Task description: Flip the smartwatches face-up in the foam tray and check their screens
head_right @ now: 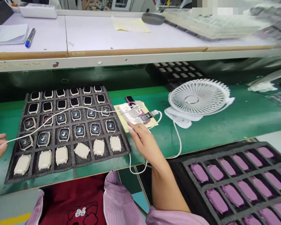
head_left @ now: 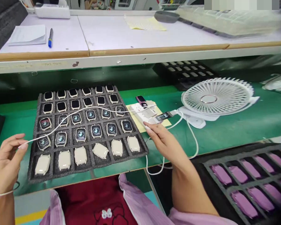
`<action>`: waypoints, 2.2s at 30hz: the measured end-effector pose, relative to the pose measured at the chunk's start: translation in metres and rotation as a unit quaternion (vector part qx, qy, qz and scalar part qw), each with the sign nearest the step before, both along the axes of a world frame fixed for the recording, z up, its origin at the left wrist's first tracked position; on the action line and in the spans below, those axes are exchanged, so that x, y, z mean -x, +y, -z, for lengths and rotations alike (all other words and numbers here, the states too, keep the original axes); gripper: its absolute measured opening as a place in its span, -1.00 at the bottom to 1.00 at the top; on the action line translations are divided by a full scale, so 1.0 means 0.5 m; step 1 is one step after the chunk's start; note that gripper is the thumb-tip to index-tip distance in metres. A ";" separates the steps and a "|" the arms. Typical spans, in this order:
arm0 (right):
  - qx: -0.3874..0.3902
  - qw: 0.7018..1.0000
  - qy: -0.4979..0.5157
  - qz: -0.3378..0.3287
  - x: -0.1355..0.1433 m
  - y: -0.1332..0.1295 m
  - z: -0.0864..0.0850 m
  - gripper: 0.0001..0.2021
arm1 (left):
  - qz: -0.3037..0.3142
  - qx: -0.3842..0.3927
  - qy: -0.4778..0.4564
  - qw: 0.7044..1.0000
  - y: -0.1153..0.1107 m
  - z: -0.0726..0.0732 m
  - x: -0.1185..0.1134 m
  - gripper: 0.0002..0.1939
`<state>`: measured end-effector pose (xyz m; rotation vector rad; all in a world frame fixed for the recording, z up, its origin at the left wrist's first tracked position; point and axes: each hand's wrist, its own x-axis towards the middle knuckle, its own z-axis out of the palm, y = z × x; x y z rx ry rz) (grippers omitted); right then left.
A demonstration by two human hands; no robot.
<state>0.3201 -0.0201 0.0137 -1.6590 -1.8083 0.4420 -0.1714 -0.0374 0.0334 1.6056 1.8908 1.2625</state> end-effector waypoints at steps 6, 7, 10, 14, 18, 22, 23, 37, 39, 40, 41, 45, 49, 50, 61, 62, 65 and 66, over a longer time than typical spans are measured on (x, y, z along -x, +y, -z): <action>-0.069 0.981 -0.013 -0.181 0.018 -0.029 -0.044 -0.79 | 0.181 0.113 0.139 0.967 -0.068 -0.062 -0.024 -0.81; -0.082 0.977 -0.014 -0.197 0.023 -0.030 -0.048 -0.81 | 0.192 0.111 0.160 0.962 -0.077 -0.067 -0.029 -0.84; -0.101 0.967 -0.024 -0.235 0.036 -0.031 -0.058 -0.86 | 0.199 0.094 0.174 0.960 -0.098 -0.074 -0.031 -0.90; -0.112 0.960 -0.030 -0.256 0.051 -0.033 -0.062 -0.86 | 0.108 0.028 0.051 0.993 -0.079 -0.070 -0.030 -0.89; -0.115 0.964 -0.023 -0.239 0.062 -0.035 -0.061 -0.84 | 0.082 0.049 -0.067 0.993 0.001 -0.083 -0.085 -0.78; -0.109 0.964 -0.012 -0.244 0.067 -0.042 -0.060 -0.79 | 0.213 -0.024 -0.280 0.936 0.041 -0.152 -0.160 -0.81; -0.107 0.964 -0.012 -0.245 0.066 -0.044 -0.060 -0.78 | 0.268 -0.060 -0.290 0.917 0.037 -0.170 -0.166 -0.86; -0.102 0.955 -0.043 -0.276 0.048 -0.036 -0.067 -0.75 | 0.299 0.041 0.265 0.916 -0.096 -0.063 0.001 -0.83; -0.086 0.953 -0.043 -0.286 0.047 -0.034 -0.079 -0.75 | 0.313 0.033 0.302 0.900 -0.094 -0.063 0.007 -0.82; -0.073 0.953 -0.046 -0.290 0.046 -0.032 -0.086 -0.76 | 0.314 0.028 0.325 0.891 -0.090 -0.064 0.010 -0.78; -0.061 0.954 -0.049 -0.291 0.043 -0.032 -0.092 -0.76 | 0.313 0.019 0.351 0.882 -0.084 -0.065 0.013 -0.74; -0.026 0.955 -0.075 -0.286 0.032 -0.034 -0.099 -0.72 | 0.317 -0.027 0.422 0.849 -0.058 -0.072 0.011 -0.69; -0.017 0.954 -0.113 -0.277 0.039 -0.040 -0.082 -0.72 | 0.316 -0.004 0.394 0.863 -0.045 -0.087 0.000 -0.69; -0.020 0.954 -0.120 -0.273 0.043 -0.040 -0.078 -0.72 | 0.297 0.017 0.375 0.878 -0.042 -0.091 -0.001 -0.68; 0.068 0.959 -0.043 -0.272 0.016 0.010 -0.089 -0.68 | 0.243 0.222 0.228 0.916 -0.030 -0.102 -0.008 -0.47; 0.086 0.961 -0.023 -0.261 0.012 0.016 -0.090 -0.67 | 0.247 0.222 0.228 0.915 -0.030 -0.102 -0.009 -0.45; 0.150 0.947 0.010 -0.284 0.011 0.031 -0.093 -0.61 | 0.254 0.237 0.214 0.913 -0.025 -0.101 -0.010 -0.41; 0.167 0.939 0.010 -0.302 0.014 0.035 -0.095 -0.59 | 0.244 0.245 0.207 0.915 -0.023 -0.100 -0.010 -0.39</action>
